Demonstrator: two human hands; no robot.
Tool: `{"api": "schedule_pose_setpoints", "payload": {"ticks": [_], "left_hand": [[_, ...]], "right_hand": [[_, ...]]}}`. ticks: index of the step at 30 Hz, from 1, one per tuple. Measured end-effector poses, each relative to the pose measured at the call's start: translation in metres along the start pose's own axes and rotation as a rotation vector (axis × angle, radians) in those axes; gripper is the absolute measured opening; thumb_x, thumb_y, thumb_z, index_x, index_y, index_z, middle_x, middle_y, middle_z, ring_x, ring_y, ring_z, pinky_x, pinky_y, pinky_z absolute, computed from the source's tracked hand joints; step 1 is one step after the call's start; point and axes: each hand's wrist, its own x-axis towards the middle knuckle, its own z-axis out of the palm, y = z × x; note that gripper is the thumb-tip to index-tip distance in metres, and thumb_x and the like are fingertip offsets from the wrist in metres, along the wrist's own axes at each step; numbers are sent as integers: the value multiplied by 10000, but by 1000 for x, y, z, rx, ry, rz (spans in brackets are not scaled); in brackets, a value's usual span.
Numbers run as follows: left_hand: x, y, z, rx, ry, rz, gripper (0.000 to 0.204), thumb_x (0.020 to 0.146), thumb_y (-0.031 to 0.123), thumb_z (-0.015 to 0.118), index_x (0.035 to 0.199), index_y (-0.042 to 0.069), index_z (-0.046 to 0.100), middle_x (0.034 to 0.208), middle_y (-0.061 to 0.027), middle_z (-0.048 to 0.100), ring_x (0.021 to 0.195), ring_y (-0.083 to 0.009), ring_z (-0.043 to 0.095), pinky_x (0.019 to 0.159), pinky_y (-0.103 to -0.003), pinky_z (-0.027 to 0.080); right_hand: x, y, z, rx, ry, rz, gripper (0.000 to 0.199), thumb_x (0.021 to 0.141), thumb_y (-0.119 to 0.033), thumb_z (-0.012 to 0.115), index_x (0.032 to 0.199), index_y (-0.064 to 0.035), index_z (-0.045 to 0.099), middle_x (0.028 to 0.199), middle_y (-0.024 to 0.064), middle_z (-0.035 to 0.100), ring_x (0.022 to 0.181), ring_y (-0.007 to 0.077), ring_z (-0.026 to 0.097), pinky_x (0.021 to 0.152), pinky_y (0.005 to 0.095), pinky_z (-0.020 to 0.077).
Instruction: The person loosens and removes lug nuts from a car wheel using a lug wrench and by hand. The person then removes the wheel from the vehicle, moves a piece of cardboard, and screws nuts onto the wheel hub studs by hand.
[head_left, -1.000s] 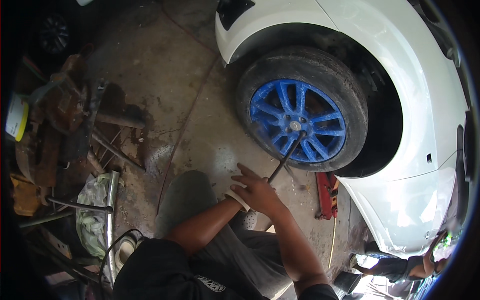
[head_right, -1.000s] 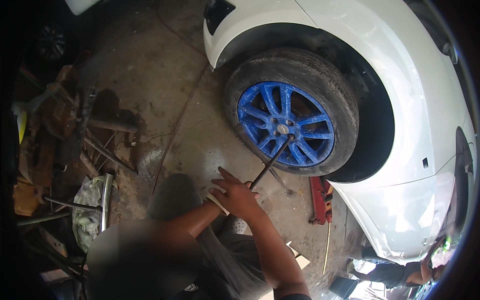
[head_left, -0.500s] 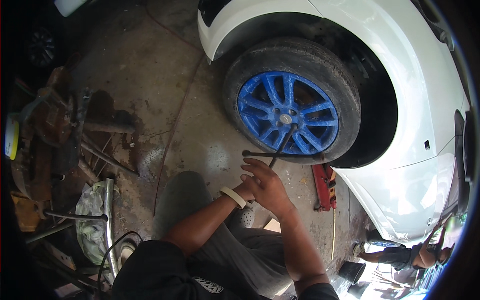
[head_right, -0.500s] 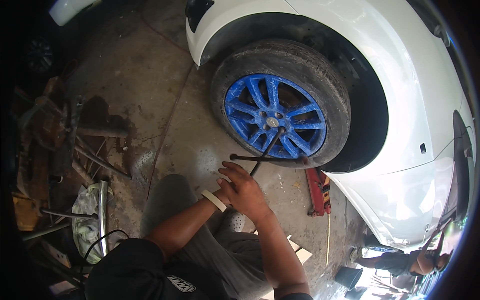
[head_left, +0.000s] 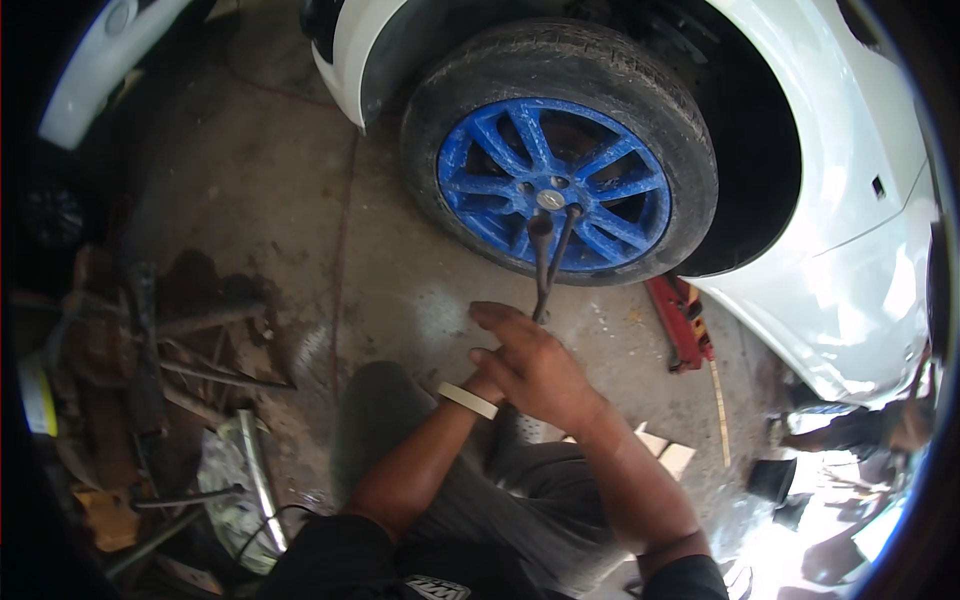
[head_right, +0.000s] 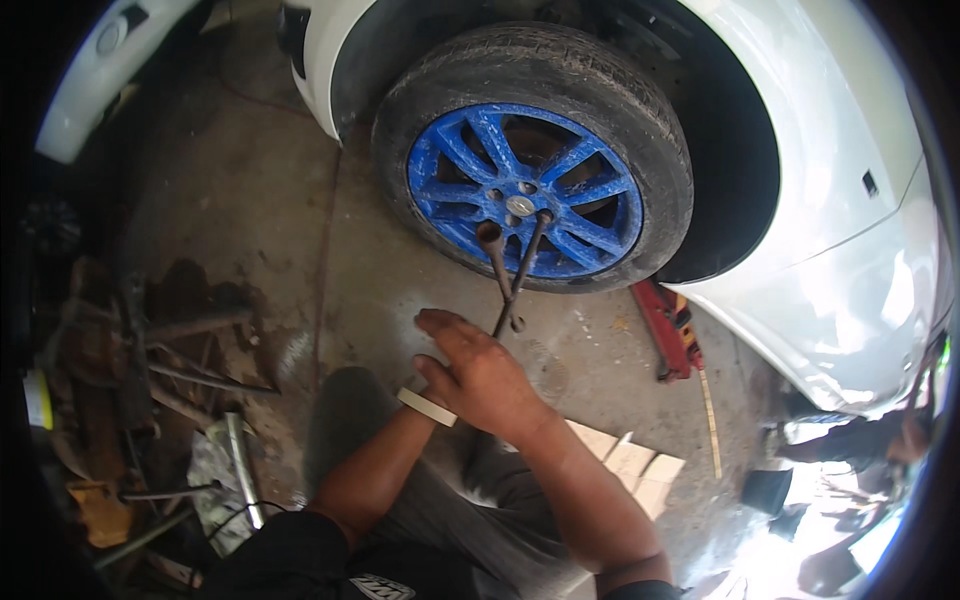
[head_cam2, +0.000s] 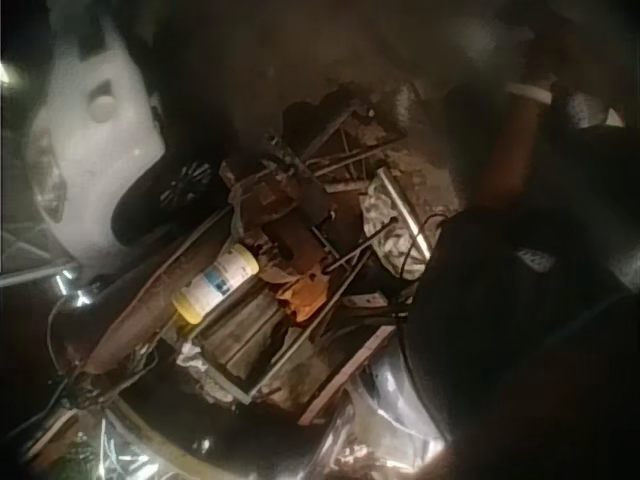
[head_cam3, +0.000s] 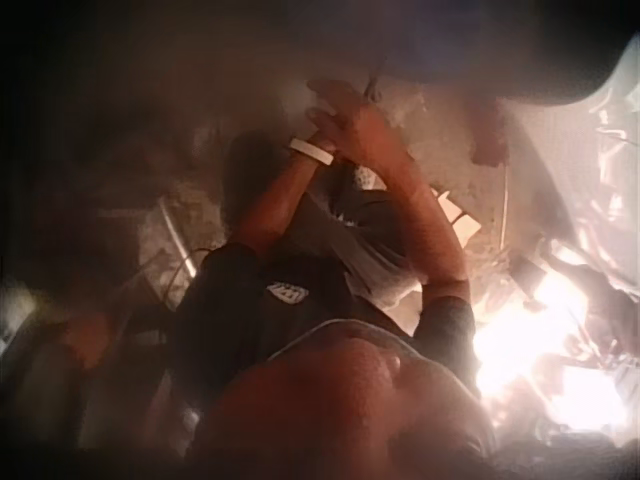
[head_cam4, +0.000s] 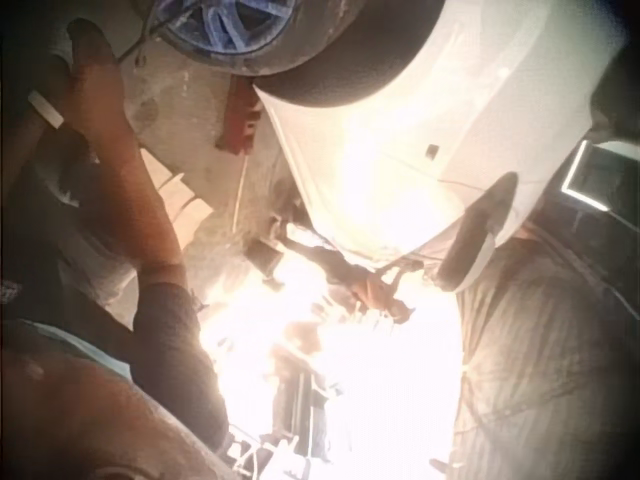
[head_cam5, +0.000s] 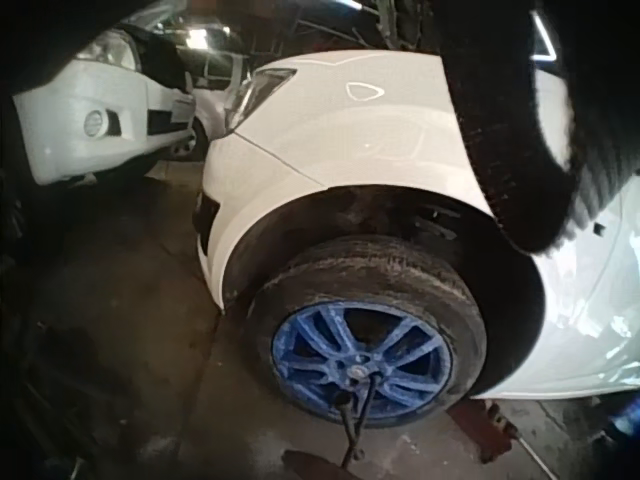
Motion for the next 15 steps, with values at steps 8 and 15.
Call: {"api": "schedule_pose_setpoints", "payload": {"ticks": [8,15], "left_hand": [[3,-3,2,99,55,-58,294,1056,210,531,1301,53,490,979,-110,668,745,-183,695,631,-356,602],[-11,-12,-5,216,113,-100,285,1055,213,535,1290,55,501,1000,-105,671,749,-177,694,625,-349,601]], "right_hand": [[5,9,-15,91,155,49,380,928,-173,676,1270,-18,616,1303,154,646,1115,383,665,939,459,551],[-3,23,7,-24,214,-47,402,899,-176,684,1263,-22,611,1311,168,628,1157,383,638,974,468,529]]}}
